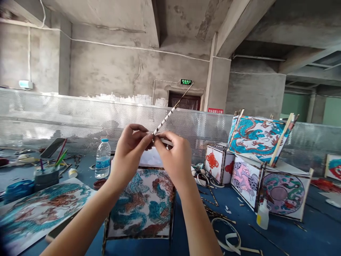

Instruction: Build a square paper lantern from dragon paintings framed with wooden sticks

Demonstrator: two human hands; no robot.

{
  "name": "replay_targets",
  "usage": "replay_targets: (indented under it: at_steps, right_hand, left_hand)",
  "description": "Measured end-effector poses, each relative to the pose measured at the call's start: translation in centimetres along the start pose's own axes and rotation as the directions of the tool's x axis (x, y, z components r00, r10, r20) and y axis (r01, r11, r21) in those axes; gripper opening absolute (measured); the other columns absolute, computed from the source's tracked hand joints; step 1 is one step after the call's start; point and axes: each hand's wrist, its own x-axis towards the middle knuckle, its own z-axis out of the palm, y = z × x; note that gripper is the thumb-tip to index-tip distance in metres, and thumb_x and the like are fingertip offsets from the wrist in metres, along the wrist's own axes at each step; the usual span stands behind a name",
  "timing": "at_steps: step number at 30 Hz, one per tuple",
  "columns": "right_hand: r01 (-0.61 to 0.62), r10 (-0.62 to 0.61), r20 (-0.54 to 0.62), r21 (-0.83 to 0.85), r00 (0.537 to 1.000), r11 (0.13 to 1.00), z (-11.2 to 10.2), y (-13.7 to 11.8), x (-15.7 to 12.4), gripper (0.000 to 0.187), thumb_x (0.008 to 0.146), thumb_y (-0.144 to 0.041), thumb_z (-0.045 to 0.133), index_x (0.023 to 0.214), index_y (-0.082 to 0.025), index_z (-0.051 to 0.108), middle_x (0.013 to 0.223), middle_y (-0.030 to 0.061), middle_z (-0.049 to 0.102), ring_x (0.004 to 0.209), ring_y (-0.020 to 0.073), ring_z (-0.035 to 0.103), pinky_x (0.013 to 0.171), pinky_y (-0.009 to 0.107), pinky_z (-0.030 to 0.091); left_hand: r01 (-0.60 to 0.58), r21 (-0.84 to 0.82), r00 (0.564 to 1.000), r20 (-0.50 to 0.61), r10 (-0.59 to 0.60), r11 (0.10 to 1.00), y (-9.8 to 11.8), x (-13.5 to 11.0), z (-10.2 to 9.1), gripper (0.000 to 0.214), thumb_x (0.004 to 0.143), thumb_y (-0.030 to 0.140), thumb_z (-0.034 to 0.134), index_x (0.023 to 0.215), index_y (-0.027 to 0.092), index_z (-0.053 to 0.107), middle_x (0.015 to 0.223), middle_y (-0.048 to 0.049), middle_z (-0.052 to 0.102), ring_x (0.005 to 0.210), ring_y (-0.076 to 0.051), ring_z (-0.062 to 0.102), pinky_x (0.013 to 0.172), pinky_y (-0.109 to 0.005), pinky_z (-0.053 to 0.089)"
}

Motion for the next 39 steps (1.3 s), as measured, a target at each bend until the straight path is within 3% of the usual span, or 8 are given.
replay_targets:
  at_steps: [3,11,17,20,23,29,34,39]
  right_hand:
    - [0.008,-0.009,-0.027,-0.041,1.0,0.999,-0.1,0.0,-0.1,0.016,0.081,-0.032,0.055,0.079,-0.02,0.066,0.078,0.0023,0.068,0.074,0.0174,0.063,0.067,0.029,0.048]
    - [0.048,-0.064,-0.083,-0.184,0.995,0.982,0.0,0.9,-0.2,0.016,0.079,-0.033,0.057,0.079,-0.02,0.067,0.077,0.0038,0.068,0.073,0.0205,0.064,0.063,0.031,0.048]
    - [0.082,-0.097,-0.077,-0.185,0.992,0.979,0.1,0.4,-0.3,0.015,0.08,-0.03,0.057,0.082,-0.021,0.068,0.08,0.0033,0.068,0.074,0.0193,0.063,0.066,0.03,0.048]
    - [0.064,-0.066,-0.034,-0.062,0.997,0.996,-0.2,0.0,-0.2,0.016,0.08,-0.03,0.057,0.084,-0.021,0.069,0.08,0.0029,0.068,0.075,0.0177,0.062,0.068,0.029,0.048]
    - [-0.042,0.03,0.085,0.136,0.996,0.99,-1.0,0.0,0.1,0.022,0.079,-0.035,0.059,0.09,-0.021,0.07,0.079,0.0031,0.067,0.072,0.0158,0.06,0.063,0.027,0.048]
    - [-0.197,0.079,0.344,0.321,0.936,0.927,-2.0,0.2,0.5,0.032,0.076,-0.035,0.062,0.107,-0.027,0.066,0.076,-0.0009,0.065,0.06,0.0098,0.051,0.055,0.024,0.043]
    - [-0.211,0.049,0.379,0.402,0.924,0.891,-1.8,0.5,0.7,0.033,0.076,-0.032,0.063,0.109,-0.028,0.065,0.081,-0.0011,0.065,0.061,0.0096,0.049,0.056,0.024,0.043]
    - [-0.263,0.05,0.425,0.46,0.904,0.848,-1.8,1.0,0.9,0.042,0.072,-0.028,0.069,0.113,-0.024,0.063,0.072,-0.0019,0.061,0.06,0.0097,0.048,0.055,0.024,0.042]
  left_hand:
    - [-0.016,0.02,1.0,0.011,0.016,1.0,-0.3,-0.1,0.0,0.013,0.08,0.022,0.058,0.092,0.021,0.054,0.066,0.0013,0.059,0.067,-0.013,0.056,0.067,-0.026,0.043]
    - [-0.096,0.273,0.993,0.097,0.072,0.957,0.2,0.0,-0.4,0.012,0.083,0.019,0.05,0.084,0.02,0.063,0.081,-0.0035,0.065,0.078,-0.015,0.059,0.072,-0.028,0.044]
    - [-0.129,0.349,0.991,0.067,0.113,0.928,0.6,0.0,-0.8,0.009,0.078,0.025,0.059,0.08,0.02,0.067,0.078,-0.004,0.066,0.073,-0.015,0.057,0.071,-0.028,0.042]
    - [-0.095,0.282,0.995,0.025,0.092,0.955,0.9,0.1,-0.9,0.008,0.075,0.026,0.063,0.078,0.02,0.068,0.075,-0.0035,0.066,0.07,-0.014,0.057,0.068,-0.028,0.042]
    - [-0.005,0.098,1.0,-0.004,0.006,0.995,1.0,0.4,-1.1,0.009,0.072,0.025,0.067,0.078,0.019,0.069,0.073,-0.0027,0.066,0.067,-0.013,0.056,0.067,-0.027,0.044]
    - [0.074,-0.182,0.996,-0.041,-0.083,0.98,0.8,0.9,-1.2,0.012,0.069,0.025,0.071,0.077,0.017,0.069,0.071,-0.0014,0.065,0.064,-0.01,0.057,0.065,-0.023,0.046]
    - [0.078,-0.25,0.993,-0.068,-0.098,0.965,0.8,0.8,-0.9,0.014,0.065,0.024,0.074,0.077,0.016,0.07,0.072,-0.001,0.067,0.063,-0.009,0.057,0.066,-0.022,0.046]
    - [0.029,-0.26,0.987,-0.148,-0.069,0.965,0.2,0.7,-0.4,0.017,0.063,0.025,0.075,0.076,0.017,0.07,0.073,-0.0008,0.067,0.065,-0.009,0.059,0.066,-0.022,0.047]
